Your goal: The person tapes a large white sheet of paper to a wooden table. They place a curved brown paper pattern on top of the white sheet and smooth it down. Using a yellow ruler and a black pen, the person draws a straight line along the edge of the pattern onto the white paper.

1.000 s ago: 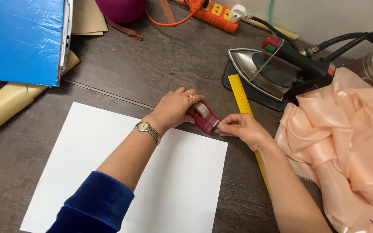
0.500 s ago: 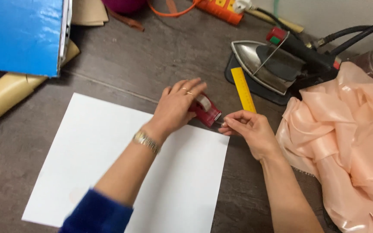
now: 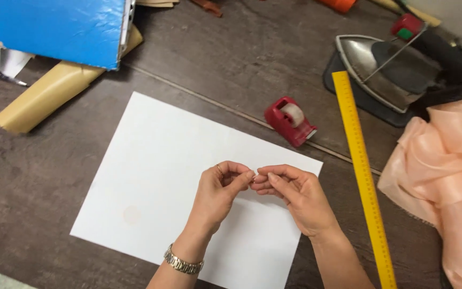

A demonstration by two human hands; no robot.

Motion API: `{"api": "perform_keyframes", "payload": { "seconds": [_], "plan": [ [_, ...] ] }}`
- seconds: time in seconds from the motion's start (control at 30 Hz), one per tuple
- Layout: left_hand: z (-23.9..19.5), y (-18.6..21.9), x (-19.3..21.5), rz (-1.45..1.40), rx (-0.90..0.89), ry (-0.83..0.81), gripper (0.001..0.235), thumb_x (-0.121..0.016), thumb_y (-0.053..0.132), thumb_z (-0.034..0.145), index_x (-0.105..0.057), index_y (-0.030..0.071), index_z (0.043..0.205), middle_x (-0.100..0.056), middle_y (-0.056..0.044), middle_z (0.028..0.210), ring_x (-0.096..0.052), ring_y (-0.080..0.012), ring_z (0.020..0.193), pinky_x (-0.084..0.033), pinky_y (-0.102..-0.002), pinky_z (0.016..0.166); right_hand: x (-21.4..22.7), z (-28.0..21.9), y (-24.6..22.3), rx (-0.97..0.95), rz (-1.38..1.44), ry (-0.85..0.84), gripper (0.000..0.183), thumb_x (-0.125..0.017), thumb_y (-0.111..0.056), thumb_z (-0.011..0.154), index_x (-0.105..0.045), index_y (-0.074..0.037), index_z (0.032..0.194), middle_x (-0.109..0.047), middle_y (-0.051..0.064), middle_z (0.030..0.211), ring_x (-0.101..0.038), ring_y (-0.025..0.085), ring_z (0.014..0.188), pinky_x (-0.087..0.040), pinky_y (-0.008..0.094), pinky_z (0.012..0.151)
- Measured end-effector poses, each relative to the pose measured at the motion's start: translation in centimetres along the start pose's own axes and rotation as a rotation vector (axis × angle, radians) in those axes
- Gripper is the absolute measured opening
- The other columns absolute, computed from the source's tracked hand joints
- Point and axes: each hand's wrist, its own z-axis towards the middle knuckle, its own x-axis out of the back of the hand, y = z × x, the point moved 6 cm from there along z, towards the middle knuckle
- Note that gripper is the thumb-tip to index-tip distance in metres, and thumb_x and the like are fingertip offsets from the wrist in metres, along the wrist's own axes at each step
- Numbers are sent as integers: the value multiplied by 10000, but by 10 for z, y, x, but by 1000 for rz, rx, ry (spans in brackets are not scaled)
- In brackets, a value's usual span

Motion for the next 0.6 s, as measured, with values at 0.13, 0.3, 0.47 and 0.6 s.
{"api": "perform_keyframes", "payload": {
  "seconds": [0.13, 0.3, 0.47, 0.6],
  "plan": [
    [-16, -8, 17, -7, 119, 27, 222, -727, 180, 797, -665, 38, 955, -733, -77, 746, -603, -84, 672, -525, -236, 705, -11, -5, 15, -9, -39, -32, 247, -602, -88, 867, -680, 75, 1036, -738, 233, 917, -727, 306, 822, -600, 370, 814],
    [-27, -22, 36, 106, 123, 94, 134, -715, 195, 828, -702, 61, 835, -695, -35, 701, -596, -85, 662, -450, -207, 642, -29, -13, 30, -91, -61, -66, 247, -606, -66, 858, -690, 83, 1036, -749, 235, 920, -735, 292, 836, -612, 357, 825],
    [-31, -33, 52, 236, 49, 119, 123, -644, 204, 865, -660, 89, 828, -659, 1, 767, -580, -105, 698, -469, -232, 671, -40, -17, 38, -172, -117, -96, 313, -588, -121, 858, -705, 64, 1082, -771, 238, 981, -761, 297, 851, -627, 358, 823],
    [-19, -37, 76, 431, -268, 194, 97, -566, 183, 894, -628, 130, 842, -673, 12, 762, -660, -118, 664, -503, -265, 601, -27, -7, 47, -228, -160, 35, 494, -579, -223, 825, -614, -16, 1273, -769, 243, 1033, -750, 297, 731, -622, 365, 697]
  ]
}}
